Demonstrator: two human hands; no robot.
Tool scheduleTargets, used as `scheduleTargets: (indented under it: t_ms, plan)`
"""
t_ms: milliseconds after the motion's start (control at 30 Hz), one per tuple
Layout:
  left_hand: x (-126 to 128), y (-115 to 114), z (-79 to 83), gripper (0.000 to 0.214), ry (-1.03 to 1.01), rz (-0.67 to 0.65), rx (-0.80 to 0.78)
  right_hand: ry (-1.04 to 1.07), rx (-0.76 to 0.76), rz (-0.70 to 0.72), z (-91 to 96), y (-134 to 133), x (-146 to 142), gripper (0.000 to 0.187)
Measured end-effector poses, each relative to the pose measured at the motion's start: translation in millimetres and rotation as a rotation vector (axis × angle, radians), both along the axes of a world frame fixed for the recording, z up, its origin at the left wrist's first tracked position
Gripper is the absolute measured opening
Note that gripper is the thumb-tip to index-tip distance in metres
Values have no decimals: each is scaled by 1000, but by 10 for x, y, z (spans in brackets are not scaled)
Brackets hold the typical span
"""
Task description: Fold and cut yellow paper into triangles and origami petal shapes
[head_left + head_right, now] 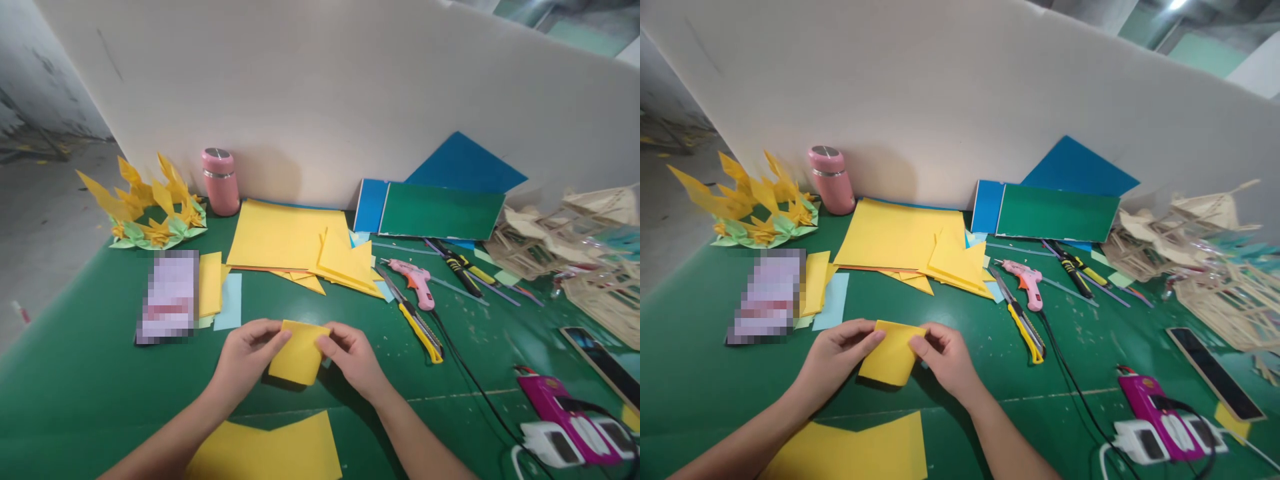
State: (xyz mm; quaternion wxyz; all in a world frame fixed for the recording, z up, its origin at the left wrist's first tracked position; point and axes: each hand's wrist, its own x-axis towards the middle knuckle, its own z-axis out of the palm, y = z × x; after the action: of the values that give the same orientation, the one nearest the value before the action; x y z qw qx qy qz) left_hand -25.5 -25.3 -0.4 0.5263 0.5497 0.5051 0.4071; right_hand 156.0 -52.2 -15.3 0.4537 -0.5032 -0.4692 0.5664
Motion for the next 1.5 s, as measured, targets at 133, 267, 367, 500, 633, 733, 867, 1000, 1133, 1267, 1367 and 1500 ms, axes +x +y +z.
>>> scheduleTargets:
  t_ms: [133, 267, 367, 500, 633, 733, 867, 1000, 1133, 1267, 1367, 1500]
  plan:
    - [-11, 0, 14, 19, 55, -19, 95, 19, 12, -50, -7, 19, -3, 39]
    - [-12, -14, 1, 14, 68, 1, 140, 7, -10, -53, -9, 23, -10, 41]
    - [-8, -21, -9, 13, 66, -2, 175, -1, -26, -60, -10, 23, -21, 42]
    - [-14, -24, -10, 15, 71, -22, 188, -17, -34, -52, 4, 31, -39, 43]
    - [-25, -19, 6, 19, 126, -10, 181, -14, -46, -36, 28, 34, -56, 44]
    - [-27, -13, 18, 21, 147, -1, 154, -23, -50, -38, 33, 34, -58, 45]
    - [-26, -9, 9, 22, 155, 6, 133, -30, -56, -47, 22, 37, -51, 45]
    - [-22, -4, -6, 21, 149, 12, 125, -13, -66, -47, 16, 38, -46, 45]
    - [-18, -2, 13, 20, 122, 6, 95, -14, -70, -49, 23, 40, -44, 44]
    - [-36, -15, 45, 21, 96, 15, 66, -23, -60, -52, 31, 38, -58, 42]
    - [-62, -45, 35, 23, 15, 24, 31, -19, -50, -29, 45, 23, -84, 38]
    - [-65, -95, -9, 26, -118, 68, -58, -6, -30, -13, 74, 11, -111, 34]
